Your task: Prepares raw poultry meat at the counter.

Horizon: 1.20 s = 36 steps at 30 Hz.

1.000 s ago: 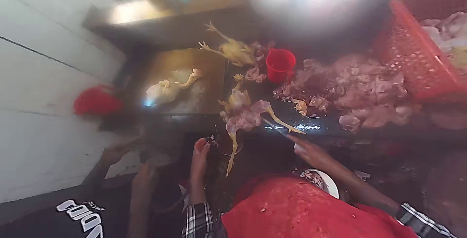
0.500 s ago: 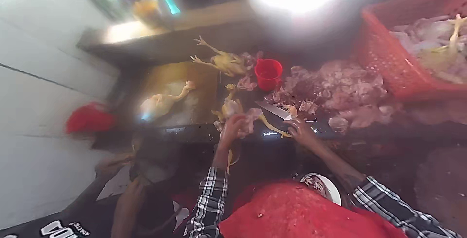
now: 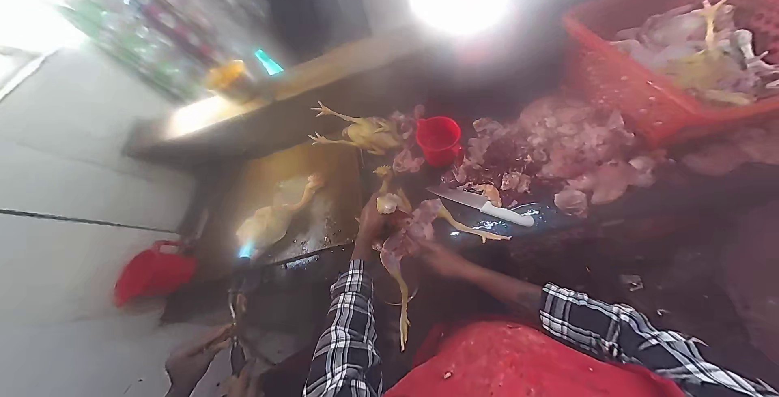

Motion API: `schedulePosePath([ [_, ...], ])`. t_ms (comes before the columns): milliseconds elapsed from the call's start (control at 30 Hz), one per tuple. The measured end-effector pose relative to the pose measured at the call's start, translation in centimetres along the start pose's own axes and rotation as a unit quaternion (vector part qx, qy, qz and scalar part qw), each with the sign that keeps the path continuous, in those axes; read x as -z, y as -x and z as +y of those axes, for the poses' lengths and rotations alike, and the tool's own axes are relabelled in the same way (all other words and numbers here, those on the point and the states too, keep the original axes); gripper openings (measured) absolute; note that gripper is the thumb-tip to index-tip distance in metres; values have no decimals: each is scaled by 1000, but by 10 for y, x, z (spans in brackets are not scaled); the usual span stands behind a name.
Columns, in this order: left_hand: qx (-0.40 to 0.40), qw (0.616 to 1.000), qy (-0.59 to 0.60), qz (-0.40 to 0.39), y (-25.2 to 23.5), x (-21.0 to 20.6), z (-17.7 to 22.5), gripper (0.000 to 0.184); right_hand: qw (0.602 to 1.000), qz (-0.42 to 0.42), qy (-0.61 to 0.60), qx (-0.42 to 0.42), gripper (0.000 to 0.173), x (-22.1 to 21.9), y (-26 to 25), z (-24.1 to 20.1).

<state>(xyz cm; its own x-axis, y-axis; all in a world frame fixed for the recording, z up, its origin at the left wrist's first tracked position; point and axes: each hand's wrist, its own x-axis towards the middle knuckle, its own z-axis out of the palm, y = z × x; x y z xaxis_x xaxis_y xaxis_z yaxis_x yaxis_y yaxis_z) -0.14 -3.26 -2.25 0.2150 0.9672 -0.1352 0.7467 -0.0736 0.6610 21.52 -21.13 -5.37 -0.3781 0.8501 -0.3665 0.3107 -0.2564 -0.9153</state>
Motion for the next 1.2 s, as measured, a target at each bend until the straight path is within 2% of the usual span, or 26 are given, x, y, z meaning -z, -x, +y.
schedulePosePath([
  [67,-22,999,19,42,3,12,17,53,1000,27,-1,-3,55,-6,0,-5],
  [133,-82,992,15,96,9,33,45,54,998,61,-28,16,53,-8,0,-17],
  [200,-103,989,20,105,24,56,76,57,991,103,-77,45,48,-11,-2,-28],
  [333,-16,977,153,146,28,82,111,54,972,144,-156,98,49,2,-18,-66],
  [467,74,910,389,122,27,71,115,56,969,146,-169,107,47,9,-35,-74],
  [567,69,864,486,107,35,55,100,52,974,145,-148,96,42,11,-40,-70],
  [633,67,837,529,123,39,47,88,50,980,134,-92,118,40,14,-38,-60],
  [733,75,883,429,173,60,63,103,50,982,94,81,141,43,39,-22,-48],
  [833,35,915,342,212,76,77,120,53,946,156,252,132,43,67,6,-75],
  [900,11,934,278,225,78,81,124,53,903,215,286,236,32,75,13,-106],
  [967,6,950,214,227,77,83,130,55,868,210,318,318,32,74,11,-140],
  [1067,9,958,169,233,75,85,136,55,864,169,397,257,38,71,9,-175],
  [1200,-1,952,164,258,80,89,137,53,890,195,375,169,43,68,6,-176],
])
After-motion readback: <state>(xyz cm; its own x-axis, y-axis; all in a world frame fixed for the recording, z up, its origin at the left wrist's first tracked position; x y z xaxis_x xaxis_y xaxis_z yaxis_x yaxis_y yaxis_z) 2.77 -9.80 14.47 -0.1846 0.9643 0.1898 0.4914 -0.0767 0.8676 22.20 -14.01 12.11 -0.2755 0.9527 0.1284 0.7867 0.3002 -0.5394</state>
